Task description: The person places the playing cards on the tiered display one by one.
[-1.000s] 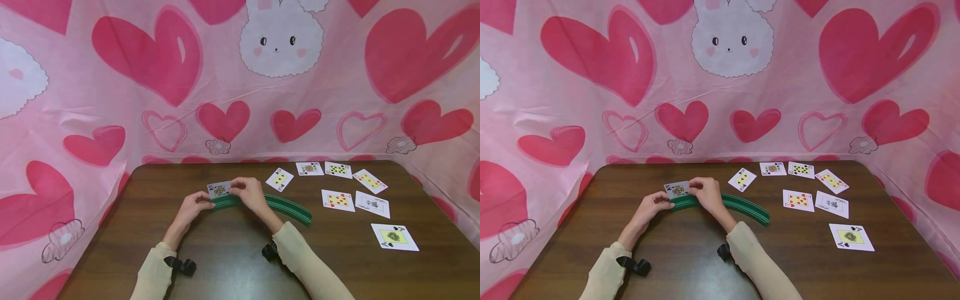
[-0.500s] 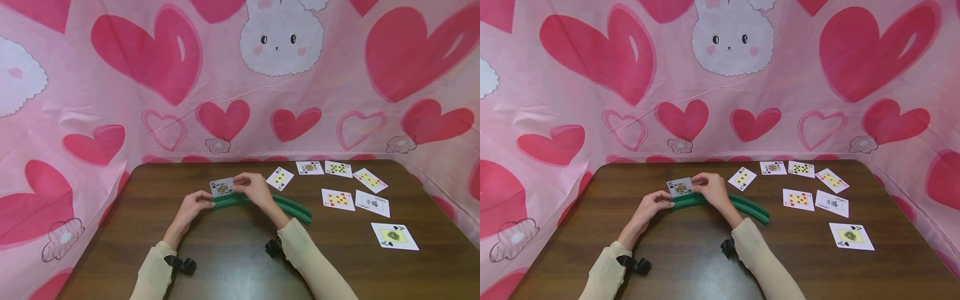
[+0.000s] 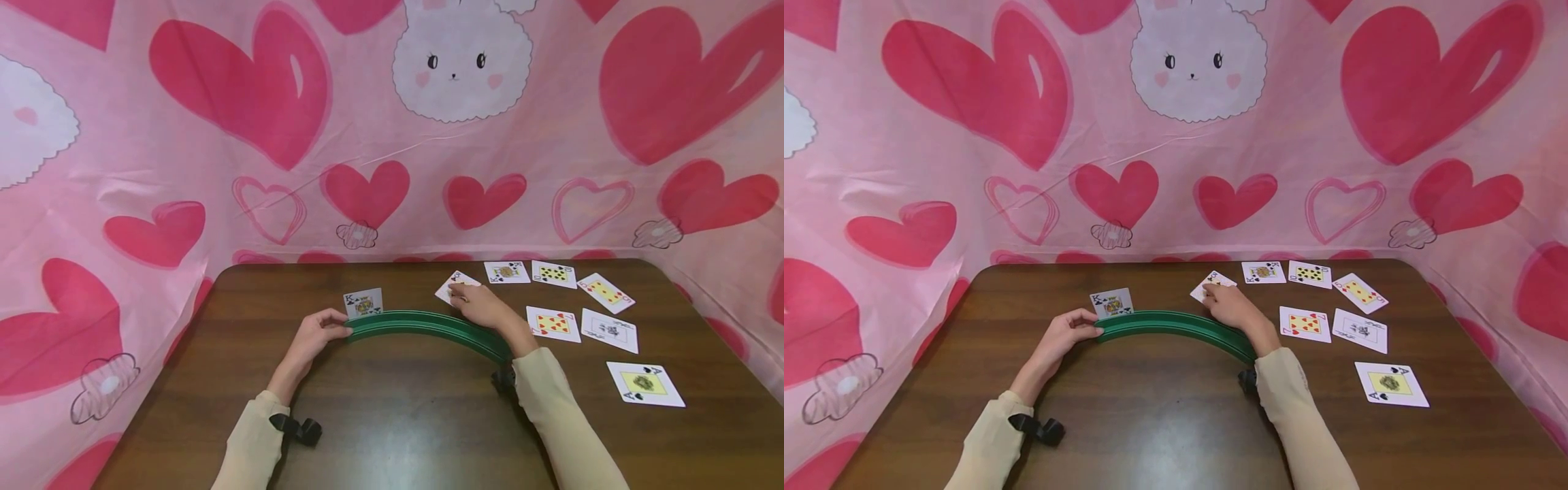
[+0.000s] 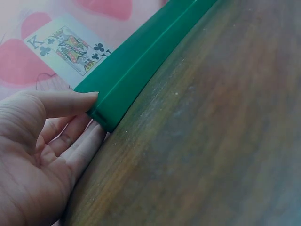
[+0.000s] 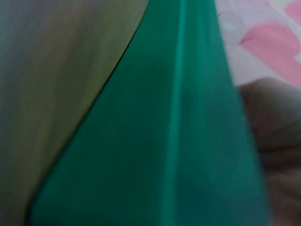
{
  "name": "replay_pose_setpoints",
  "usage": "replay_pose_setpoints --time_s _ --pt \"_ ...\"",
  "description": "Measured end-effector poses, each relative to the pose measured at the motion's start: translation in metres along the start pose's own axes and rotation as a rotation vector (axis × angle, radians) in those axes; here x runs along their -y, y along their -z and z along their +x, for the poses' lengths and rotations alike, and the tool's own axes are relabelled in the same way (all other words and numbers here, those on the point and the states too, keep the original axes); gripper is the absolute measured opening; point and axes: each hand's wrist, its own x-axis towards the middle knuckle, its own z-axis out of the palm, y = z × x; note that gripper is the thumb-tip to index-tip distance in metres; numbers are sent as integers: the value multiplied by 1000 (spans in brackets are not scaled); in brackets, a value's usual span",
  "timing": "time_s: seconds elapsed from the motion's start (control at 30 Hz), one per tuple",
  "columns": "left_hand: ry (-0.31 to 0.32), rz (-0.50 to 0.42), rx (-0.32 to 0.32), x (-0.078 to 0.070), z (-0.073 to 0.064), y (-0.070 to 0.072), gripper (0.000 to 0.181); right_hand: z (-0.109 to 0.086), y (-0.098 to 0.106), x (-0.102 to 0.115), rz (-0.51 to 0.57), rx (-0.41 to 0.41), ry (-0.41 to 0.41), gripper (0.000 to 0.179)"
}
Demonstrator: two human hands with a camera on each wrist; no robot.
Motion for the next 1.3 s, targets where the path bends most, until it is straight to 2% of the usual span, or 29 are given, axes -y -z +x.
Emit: replay_pose_setpoints --time_s 0.1,0.3,0.47,0.6,0.7,0.77,0.83,0.9,0.97,1.1,1.3 --pt "-2 -3 10 0 1 -1 23 -16 10 -18 -25 76 -4 39" --pt "2 4 20 0 2 0 24 -48 28 -42 -74 119 1 35" --pt "1 7 21 -1 2 3 23 -76 38 -47 -40 181 14 33" --pt "-9 15 25 2 4 4 25 -93 50 -47 13 267 6 33" --pt "-3 5 24 11 10 5 27 -100 60 -49 41 315 -21 33" --pt "3 -3 21 18 14 6 29 -100 62 -51 46 273 -45 35" --pt "15 -21 8 25 18 6 29 -98 60 -54 48 191 -53 39" --pt "12 -21 0 28 20 6 30 -95 54 -59 26 111 -71 49" --pt "6 -26 -4 30 20 5 32 -92 46 -63 -20 70 -104 61" --pt "-15 -34 -19 31 20 4 33 -90 35 -69 -117 86 -181 86" --pt "-12 -23 -37 30 19 4 33 -91 33 -69 -134 71 -205 91"
